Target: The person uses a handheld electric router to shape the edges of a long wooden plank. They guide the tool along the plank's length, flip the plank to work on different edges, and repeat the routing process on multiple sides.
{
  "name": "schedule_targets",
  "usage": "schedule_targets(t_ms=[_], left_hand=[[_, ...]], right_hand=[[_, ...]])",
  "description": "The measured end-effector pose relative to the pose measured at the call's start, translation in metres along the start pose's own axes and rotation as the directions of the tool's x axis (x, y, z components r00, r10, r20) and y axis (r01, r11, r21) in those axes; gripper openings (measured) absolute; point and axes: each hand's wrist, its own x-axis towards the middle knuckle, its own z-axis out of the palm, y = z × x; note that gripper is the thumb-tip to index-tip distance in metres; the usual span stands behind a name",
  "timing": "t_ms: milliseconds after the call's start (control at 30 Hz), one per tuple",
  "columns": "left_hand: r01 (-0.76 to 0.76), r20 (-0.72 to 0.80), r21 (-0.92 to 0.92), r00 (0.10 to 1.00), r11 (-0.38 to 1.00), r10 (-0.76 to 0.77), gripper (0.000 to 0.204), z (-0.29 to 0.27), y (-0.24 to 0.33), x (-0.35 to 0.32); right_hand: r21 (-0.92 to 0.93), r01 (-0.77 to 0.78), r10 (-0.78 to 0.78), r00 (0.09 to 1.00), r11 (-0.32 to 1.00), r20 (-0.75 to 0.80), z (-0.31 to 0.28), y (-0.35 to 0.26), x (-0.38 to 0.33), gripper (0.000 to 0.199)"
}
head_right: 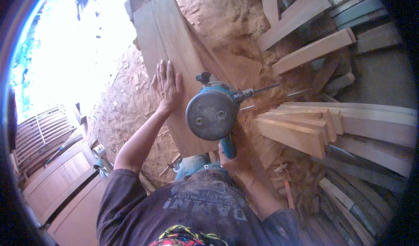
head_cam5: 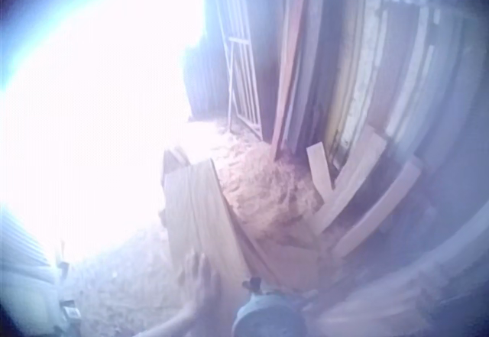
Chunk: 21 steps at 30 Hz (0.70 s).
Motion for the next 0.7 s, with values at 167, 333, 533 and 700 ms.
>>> schedule_targets(t_ms=[167, 333, 533, 700], left_hand=[[0.012, -0.006, 0.041, 1.0, 0.999, -0.012, 0.067, 0.008, -0.005, 0.0], [0.005, -0.011, 0.044, 1.0, 0.999, -0.005, 0.067, 0.006, -0.004, 0.001], [0.002, -0.004, 0.011, 1.0, 1.0, -0.002, 0.068, 0.003, -0.003, 0.0], [0.026, 0.029, -0.005, 0.999, 1.0, -0.026, 0.068, -0.001, 0.0, 0.002]], right_hand=[[0.031, -0.044, 0.043, 0.999, 0.999, 0.033, 0.003, -0.006, 0.024, 0.02], [0.072, 0.001, 0.007, 0.994, 0.997, -0.107, 0.018, -0.003, 0.039, 0.017], [0.114, -0.055, 0.067, 0.992, 0.992, -0.103, 0.03, 0.009, 0.056, 0.011], [0.173, -0.052, 0.069, 0.993, 0.984, -0.094, 0.034, 0.001, 0.081, 0.009]])
